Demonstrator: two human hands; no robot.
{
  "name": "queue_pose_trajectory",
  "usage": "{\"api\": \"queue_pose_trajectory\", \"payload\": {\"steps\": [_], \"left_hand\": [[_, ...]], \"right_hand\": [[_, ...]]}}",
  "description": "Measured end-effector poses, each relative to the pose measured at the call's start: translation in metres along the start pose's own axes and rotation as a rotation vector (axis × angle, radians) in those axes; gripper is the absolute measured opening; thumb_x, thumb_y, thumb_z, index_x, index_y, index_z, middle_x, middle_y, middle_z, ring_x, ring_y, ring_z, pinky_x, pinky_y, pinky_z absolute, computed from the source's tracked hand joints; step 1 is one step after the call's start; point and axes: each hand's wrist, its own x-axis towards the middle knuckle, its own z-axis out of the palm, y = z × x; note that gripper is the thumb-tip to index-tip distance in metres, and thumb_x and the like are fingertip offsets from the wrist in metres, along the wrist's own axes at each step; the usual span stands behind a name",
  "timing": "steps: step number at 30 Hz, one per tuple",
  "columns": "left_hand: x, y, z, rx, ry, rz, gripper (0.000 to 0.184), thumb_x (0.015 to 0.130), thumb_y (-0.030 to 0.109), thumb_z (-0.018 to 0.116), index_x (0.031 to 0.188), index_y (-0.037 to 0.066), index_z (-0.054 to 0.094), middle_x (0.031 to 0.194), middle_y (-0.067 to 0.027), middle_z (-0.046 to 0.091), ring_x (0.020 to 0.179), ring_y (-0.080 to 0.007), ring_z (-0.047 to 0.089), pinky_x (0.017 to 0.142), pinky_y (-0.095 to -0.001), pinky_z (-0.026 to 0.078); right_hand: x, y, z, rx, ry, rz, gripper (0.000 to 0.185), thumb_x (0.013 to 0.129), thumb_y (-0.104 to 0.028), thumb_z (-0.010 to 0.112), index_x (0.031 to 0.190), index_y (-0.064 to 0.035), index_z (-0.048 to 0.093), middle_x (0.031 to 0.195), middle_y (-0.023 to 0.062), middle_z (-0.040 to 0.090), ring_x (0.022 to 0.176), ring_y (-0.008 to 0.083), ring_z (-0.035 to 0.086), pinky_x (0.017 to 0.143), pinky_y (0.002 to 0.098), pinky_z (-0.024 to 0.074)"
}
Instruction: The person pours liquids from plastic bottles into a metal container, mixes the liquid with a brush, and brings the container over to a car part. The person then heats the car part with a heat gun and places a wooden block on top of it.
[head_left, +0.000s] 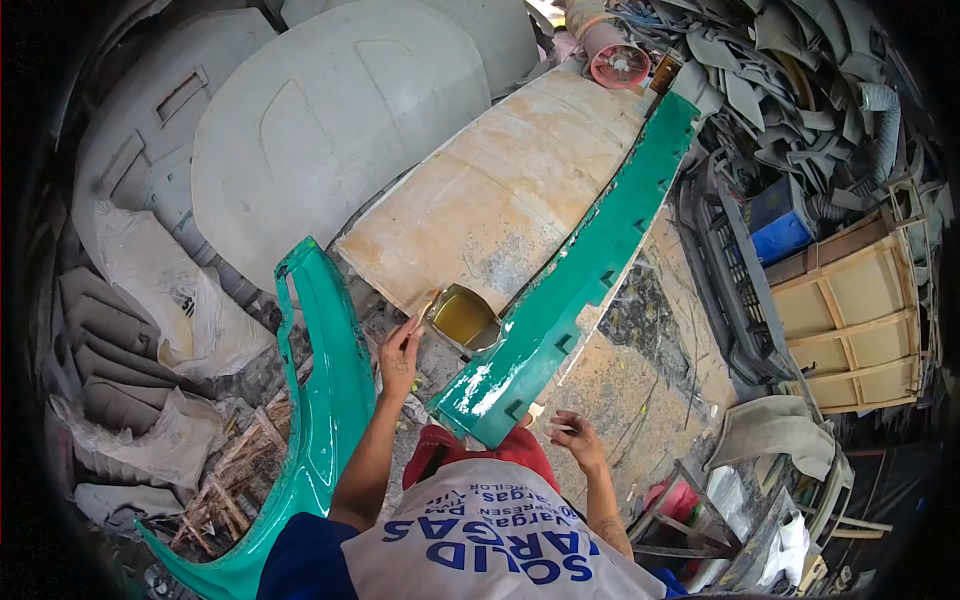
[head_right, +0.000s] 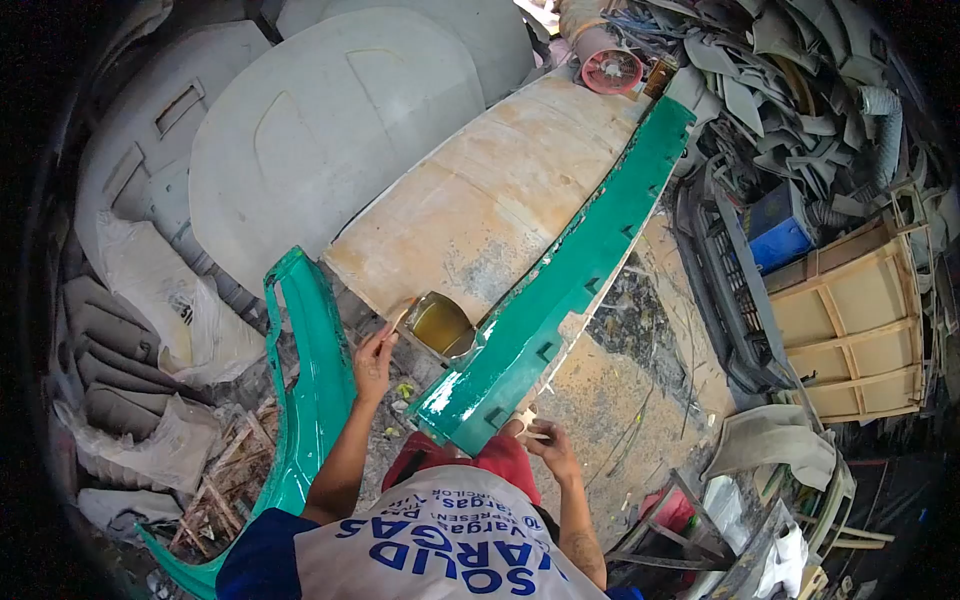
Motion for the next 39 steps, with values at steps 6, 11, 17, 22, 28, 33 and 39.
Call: {"api": "queue_pose_trajectory", "payload": {"steps": [6,11,17,22,28,33,39], "left_hand": [[-0.031,-0.018,0.026,-0.239,0.062,-0.236,0.032,0.092,0.017,0.059,0.12,0.002,0.06,0.094,-0.0077,0.066,0.068,-0.0091,0.053,0.061,-0.0237,0.046],[-0.048,-0.021,0.037,-0.528,0.066,-0.42,0.035,0.095,0.018,0.055,0.127,0.005,0.056,0.104,-0.0068,0.066,0.065,-0.0061,0.053,0.056,-0.0213,0.048],[-0.054,-0.024,0.043,-0.63,0.049,-0.513,0.034,0.091,0.014,0.059,0.123,0.002,0.057,0.105,-0.0087,0.067,0.061,-0.0065,0.053,0.055,-0.0213,0.046],[-0.048,-0.02,0.039,-0.669,0.04,-0.549,0.033,0.09,0.014,0.062,0.12,0.001,0.058,0.103,-0.0072,0.067,0.061,-0.0057,0.053,0.055,-0.0206,0.045],[-0.043,-0.036,0.041,-0.682,-0.009,-0.554,0.031,0.089,0.014,0.063,0.117,0.001,0.059,0.101,-0.0067,0.068,0.061,-0.0063,0.052,0.055,-0.0209,0.044],[-0.042,-0.04,0.047,-0.678,-0.016,-0.574,0.034,0.089,0.016,0.064,0.119,0.0,0.058,0.1,-0.0078,0.067,0.062,-0.0079,0.053,0.055,-0.0219,0.044],[-0.047,-0.041,0.055,-0.733,-0.022,-0.565,0.026,0.09,0.015,0.062,0.113,0.003,0.061,0.1,-0.0071,0.068,0.059,-0.0068,0.052,0.055,-0.0211,0.044]], "right_hand": [[-0.018,0.043,-0.031,-0.075,0.121,0.146,0.054,0.076,-0.016,0.077,0.121,-0.0009,0.051,0.112,0.012,0.058,0.097,0.0217,0.061,0.077,0.0336,0.054],[-0.025,0.07,-0.057,-0.068,0.159,0.241,0.06,0.073,-0.021,0.08,0.121,-0.0018,0.051,0.111,0.0126,0.059,0.095,0.0237,0.061,0.077,0.036,0.0536],[-0.029,0.101,-0.082,-0.059,0.219,0.346,0.067,0.07,-0.026,0.081,0.123,-0.0001,0.048,0.109,0.0139,0.06,0.092,0.0247,0.061,0.075,0.0375,0.0529],[-0.034,0.146,-0.108,-0.048,0.211,0.446,0.06,0.076,-0.023,0.077,0.123,0.0006,0.048,0.101,0.0088,0.067,0.089,0.0207,0.062,0.071,0.0351,0.053],[-0.039,0.269,-0.161,0.079,0.112,0.625,0.042,0.092,-0.04,0.038,0.12,-0.0085,0.045,0.111,0.009,0.067,0.088,0.025,0.062,0.073,0.0402,0.0498],[-0.039,0.286,-0.16,0.189,0.139,0.669,0.03,0.086,-0.028,0.055,0.106,-0.0064,0.062,0.1,0.0077,0.068,0.072,0.0188,0.06,0.068,0.0332,0.0493],[-0.049,0.195,-0.112,0.014,0.196,0.498,0.069,0.07,-0.026,0.082,0.123,0.0011,0.049,0.099,0.0117,0.064,0.086,0.0241,0.064,0.071,0.0395,0.0531]]}}
